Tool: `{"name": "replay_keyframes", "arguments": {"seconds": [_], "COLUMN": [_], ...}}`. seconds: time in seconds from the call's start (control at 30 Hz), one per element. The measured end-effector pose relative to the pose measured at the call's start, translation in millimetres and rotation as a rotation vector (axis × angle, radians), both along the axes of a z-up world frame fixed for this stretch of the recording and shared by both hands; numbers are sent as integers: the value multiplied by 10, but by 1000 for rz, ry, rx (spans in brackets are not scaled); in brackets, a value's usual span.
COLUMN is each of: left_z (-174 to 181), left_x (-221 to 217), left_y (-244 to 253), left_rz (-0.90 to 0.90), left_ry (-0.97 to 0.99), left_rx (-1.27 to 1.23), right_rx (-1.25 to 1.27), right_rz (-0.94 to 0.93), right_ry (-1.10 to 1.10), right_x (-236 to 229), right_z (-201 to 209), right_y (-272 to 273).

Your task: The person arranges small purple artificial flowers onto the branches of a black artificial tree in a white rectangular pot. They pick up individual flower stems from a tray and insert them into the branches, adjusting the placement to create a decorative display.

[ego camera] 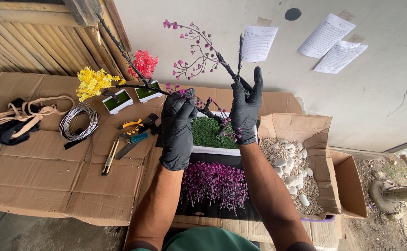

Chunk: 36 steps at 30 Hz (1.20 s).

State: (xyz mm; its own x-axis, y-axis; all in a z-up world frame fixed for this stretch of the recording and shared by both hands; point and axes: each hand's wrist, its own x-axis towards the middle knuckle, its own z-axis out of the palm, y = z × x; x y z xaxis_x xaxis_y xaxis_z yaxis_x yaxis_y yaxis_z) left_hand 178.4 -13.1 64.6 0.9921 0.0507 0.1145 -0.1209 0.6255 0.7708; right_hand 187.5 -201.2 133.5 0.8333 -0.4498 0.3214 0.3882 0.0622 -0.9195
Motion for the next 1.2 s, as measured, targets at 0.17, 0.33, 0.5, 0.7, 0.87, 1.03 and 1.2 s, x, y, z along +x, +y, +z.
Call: {"name": "replay_keyframes", "arguments": {"seconds": [0.17, 0.33, 0.5, 0.7, 0.87, 1.03, 1.2], "left_z": [333, 589, 155, 194, -48, 401, 443], "left_x": [-294, -698, -1029, -1009, -522, -374, -77], "left_y": [-149, -360, -657, -996, -1154, -1180, -1348], "left_rz": [151, 346, 356, 147, 163, 43, 65], "left_ry": [-39, -90, 45, -90, -333, -170, -325], "left_rx": [75, 170, 78, 224, 149, -70, 122], "right_rx": [-10, -39, -27, 2, -66, -86, 65], "right_rz": [7, 21, 35, 44, 49, 56, 137], "right_ry": [0, 7, 40, 50, 70, 102, 59], "right_x": [8, -88, -123, -158, -149, -129, -142], "right_z": [-25, 59, 117, 128, 128, 144, 131], "right_y": [-10, -18, 11, 14, -29, -14, -12]}}
